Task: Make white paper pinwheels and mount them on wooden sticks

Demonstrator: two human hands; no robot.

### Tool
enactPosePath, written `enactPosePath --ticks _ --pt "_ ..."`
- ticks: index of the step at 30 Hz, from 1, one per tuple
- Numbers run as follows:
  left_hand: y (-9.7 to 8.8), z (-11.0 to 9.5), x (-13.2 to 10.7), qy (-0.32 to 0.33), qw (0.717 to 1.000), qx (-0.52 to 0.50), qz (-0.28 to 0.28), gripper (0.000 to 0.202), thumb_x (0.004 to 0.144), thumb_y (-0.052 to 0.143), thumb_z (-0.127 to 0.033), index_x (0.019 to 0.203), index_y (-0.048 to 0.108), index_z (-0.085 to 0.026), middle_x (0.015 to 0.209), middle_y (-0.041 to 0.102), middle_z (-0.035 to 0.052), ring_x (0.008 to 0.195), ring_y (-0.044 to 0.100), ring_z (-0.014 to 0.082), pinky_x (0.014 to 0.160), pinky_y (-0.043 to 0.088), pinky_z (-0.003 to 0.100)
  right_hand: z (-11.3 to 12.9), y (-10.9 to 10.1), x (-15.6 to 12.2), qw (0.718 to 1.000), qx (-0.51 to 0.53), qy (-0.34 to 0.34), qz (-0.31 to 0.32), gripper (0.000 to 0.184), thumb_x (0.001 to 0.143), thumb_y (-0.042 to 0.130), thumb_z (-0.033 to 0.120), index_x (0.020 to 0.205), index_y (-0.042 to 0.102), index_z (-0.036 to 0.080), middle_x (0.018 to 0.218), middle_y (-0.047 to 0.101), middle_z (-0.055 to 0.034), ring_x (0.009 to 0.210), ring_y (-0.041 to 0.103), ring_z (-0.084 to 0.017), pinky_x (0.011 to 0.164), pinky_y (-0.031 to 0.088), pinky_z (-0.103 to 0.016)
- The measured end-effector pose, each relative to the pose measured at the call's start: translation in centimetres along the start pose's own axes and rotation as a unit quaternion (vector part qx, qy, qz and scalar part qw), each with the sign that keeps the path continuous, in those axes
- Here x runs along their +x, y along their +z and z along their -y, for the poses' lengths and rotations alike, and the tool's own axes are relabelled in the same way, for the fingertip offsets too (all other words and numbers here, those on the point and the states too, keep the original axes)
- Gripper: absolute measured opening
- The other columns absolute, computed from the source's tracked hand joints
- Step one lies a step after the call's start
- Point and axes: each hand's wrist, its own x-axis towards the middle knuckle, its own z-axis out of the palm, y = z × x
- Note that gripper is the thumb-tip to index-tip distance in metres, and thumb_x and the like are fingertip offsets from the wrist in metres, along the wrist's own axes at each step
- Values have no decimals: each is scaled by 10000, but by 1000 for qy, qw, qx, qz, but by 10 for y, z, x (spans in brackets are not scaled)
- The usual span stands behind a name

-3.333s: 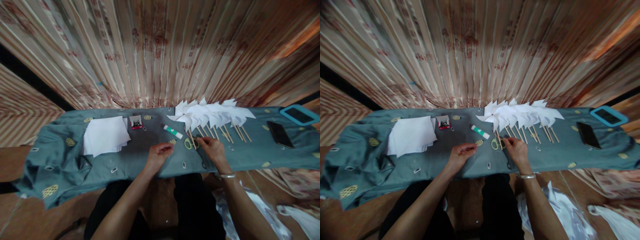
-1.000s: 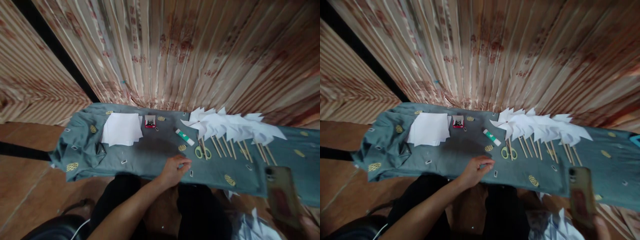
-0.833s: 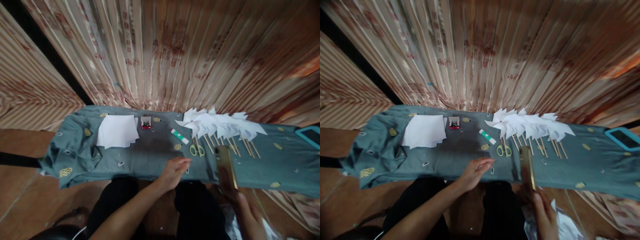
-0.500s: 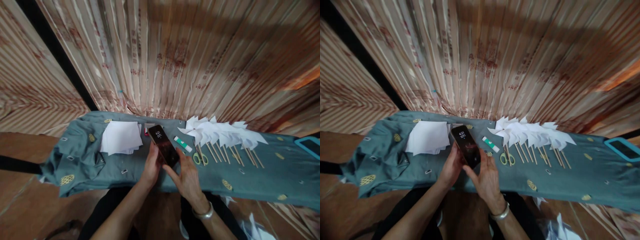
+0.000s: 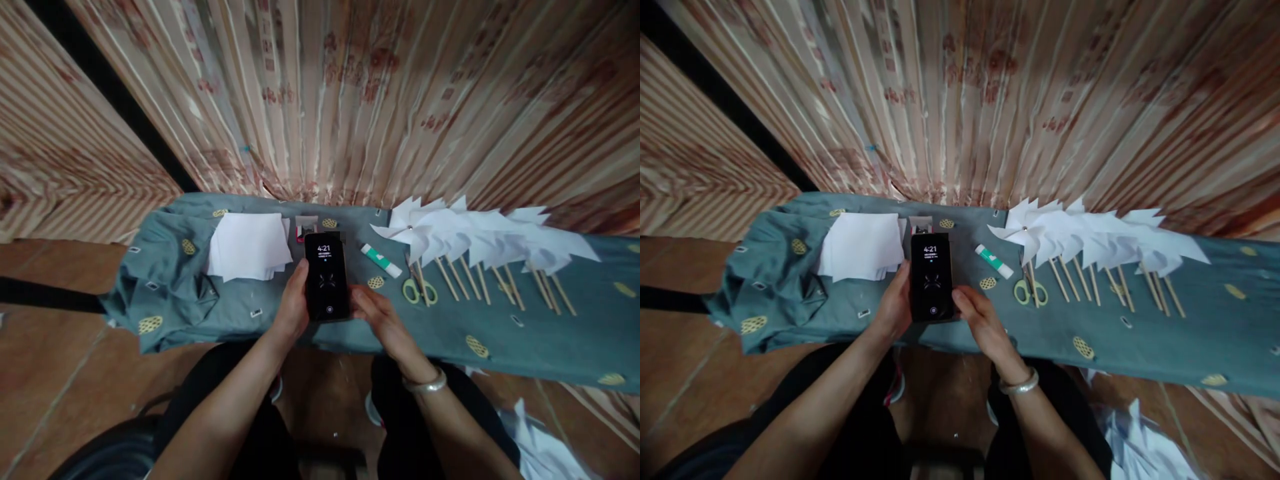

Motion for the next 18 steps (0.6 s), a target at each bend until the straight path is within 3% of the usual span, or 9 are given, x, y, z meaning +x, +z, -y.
enactPosePath --ticks 1,3,4,6,8,11,14,18 --pt "2 2 0 -1 1000 5 -1 544 788 645 -617 1081 664 -160 1056 720 49 1081 624 235 980 451 362 -2 -5 2 1000 -17 -2 3 459 918 440 579 1035 679 205 906 736 -62 815 699 -222 693 577 -345" --pt "4 3 2 4 1000 9 -3 554 778 654 -619 1091 667 -162 1078 721 50 1123 610 239 1011 435 365 -5 -17 6 991 -111 -48 -56 431 928 450 534 1082 669 196 968 732 -85 867 691 -243 745 571 -384" --pt "6 3 3 7 1000 9 -3 561 775 657 -620 1099 668 -162 1089 722 52 1145 603 243 1026 427 368 -7 -24 10 973 -186 -84 -112 413 930 467 500 1128 655 190 1044 723 -104 943 676 -262 819 555 -417" --pt "8 3 6 11 1000 10 1 575 774 654 -623 1117 668 -163 1100 726 58 1177 593 251 1050 412 379 -12 -38 18 908 -338 -148 -197 426 939 462 425 1245 597 161 1213 664 -156 1132 594 -313 972 473 -505" --pt "10 3 8 12 1000 13 7 581 781 646 -625 1131 668 -162 1106 729 62 1198 585 256 1068 397 392 -16 -51 28 856 -440 -164 -215 463 950 427 338 1333 520 96 1267 622 -200 1181 548 -334 1010 427 -533" --pt "11 3 8 16 1000 14 12 582 787 638 -625 1138 671 -162 1114 730 63 1220 573 266 1080 384 404 -22 -61 40 812 -535 -136 -189 465 932 434 256 1310 524 2 1168 647 -250 1100 566 -361 973 427 -520" --pt "9 2 6 20 1000 3 16 583 780 646 -630 1118 682 -157 1109 734 65 1201 587 281 1073 389 415 -24 -55 47 798 -563 -105 -188 406 923 427 210 1243 587 19 1011 691 -223 959 597 -354 896 446 -501" --pt "3 -3 3 37 999 -18 11 562 762 673 -624 1093 694 -171 1107 734 56 1186 597 278 1067 392 398 -20 -27 52 824 -523 -148 -158 353 925 437 198 1200 613 64 1015 697 -192 929 605 -322 865 459 -458"
